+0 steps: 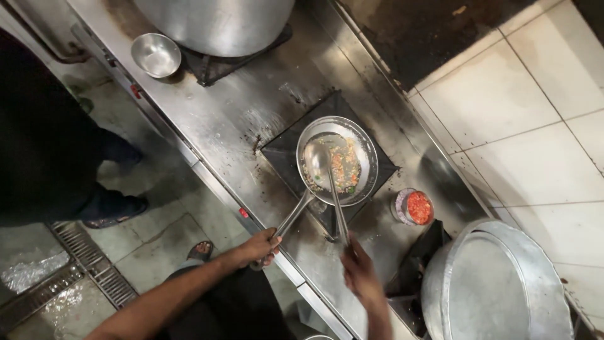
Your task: The person lights the gas burner under a frying pan, adds chopped ingredients by hand from small bowls into the heated oil, then stirs the mixture with a ladle. They add chopped tomatoes and onions from containers and continue stirring the cooking mixture in the pan.
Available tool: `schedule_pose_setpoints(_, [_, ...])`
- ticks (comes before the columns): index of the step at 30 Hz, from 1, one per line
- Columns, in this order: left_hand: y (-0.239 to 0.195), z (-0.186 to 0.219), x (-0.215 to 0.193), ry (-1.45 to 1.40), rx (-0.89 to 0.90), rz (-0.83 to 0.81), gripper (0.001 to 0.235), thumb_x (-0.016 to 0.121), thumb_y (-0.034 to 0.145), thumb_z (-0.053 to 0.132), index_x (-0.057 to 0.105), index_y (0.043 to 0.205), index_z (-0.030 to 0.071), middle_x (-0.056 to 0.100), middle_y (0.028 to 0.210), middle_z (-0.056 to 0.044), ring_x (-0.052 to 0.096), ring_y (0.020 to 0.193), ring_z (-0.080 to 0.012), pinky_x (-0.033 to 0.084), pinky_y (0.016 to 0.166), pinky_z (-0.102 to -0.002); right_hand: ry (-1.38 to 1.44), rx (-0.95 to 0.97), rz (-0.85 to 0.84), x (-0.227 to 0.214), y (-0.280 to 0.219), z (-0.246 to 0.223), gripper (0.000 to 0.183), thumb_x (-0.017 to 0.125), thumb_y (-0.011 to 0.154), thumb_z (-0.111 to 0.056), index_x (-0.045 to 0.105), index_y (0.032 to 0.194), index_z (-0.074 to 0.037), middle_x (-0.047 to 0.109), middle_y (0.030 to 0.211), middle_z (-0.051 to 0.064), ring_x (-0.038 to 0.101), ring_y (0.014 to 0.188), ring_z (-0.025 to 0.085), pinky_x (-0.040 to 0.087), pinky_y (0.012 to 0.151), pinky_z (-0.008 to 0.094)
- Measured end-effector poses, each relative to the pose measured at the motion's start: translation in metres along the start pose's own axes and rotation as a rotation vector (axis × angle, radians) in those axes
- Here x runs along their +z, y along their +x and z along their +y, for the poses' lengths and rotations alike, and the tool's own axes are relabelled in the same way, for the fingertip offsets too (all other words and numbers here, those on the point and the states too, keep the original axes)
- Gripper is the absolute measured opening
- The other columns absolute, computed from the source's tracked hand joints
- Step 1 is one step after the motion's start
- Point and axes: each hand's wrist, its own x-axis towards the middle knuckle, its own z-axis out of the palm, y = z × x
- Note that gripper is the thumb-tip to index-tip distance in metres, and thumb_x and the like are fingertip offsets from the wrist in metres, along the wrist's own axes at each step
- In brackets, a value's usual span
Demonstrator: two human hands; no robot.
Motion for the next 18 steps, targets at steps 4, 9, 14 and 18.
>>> schedule_pose_setpoints(4, [0.003,-0.003,-0.001,-0.021,0.037,0.014,0.023,0.052,0.107,0.031,0.049,0.107,0.008,0.056,0.078,-0.006,0.051,0.053,-0.0142,0.046,0.044,-0.031,0.138,-0.166,0.165,0.043,0.054,-0.006,0.076,0.063,0.094,-0.008,0.032,0.163,-0.021,0.048,0.071,0.000,0.042,0.047,0.009,0.035,0.039,0.027])
schedule_pose_setpoints(9, [0.007,-0.009,-0.003,-0.021,0.042,0.015,0.021,0.052,0.107,0.031,0.051,0.107,0.010,0.056,0.077,-0.006,0.053,0.055,-0.0139,0.048,0.045,-0.031,-0.370,-0.440,0.432,0.006,0.105,0.017,0.080,0.065,0.091,-0.009,0.030,0.162,-0.020,0.059,0.082,0.013,0.054,0.062,0.028,0.045,0.053,0.041])
schedule_pose_setpoints(14, [-0.001,0.001,-0.002,-0.015,-0.010,0.021,0.023,0.052,0.105,0.033,0.053,0.107,0.011,0.057,0.079,-0.005,0.055,0.057,-0.0133,0.049,0.047,-0.030,-1.334,-0.541,0.259,-0.026,0.020,-0.045,0.073,0.057,0.094,-0.015,0.027,0.159,-0.030,0.068,0.104,0.021,0.068,0.085,0.044,0.055,0.074,0.054])
schedule_pose_setpoints(18, [-0.002,-0.001,-0.007,-0.064,0.004,-0.027,0.024,0.054,0.105,0.034,0.051,0.105,0.009,0.059,0.081,-0.006,0.054,0.058,-0.0145,0.049,0.048,-0.031,-1.365,-0.404,0.235,-0.034,-0.016,-0.052,0.076,0.058,0.092,-0.017,0.029,0.159,-0.038,0.067,0.110,0.016,0.069,0.086,0.041,0.057,0.071,0.053])
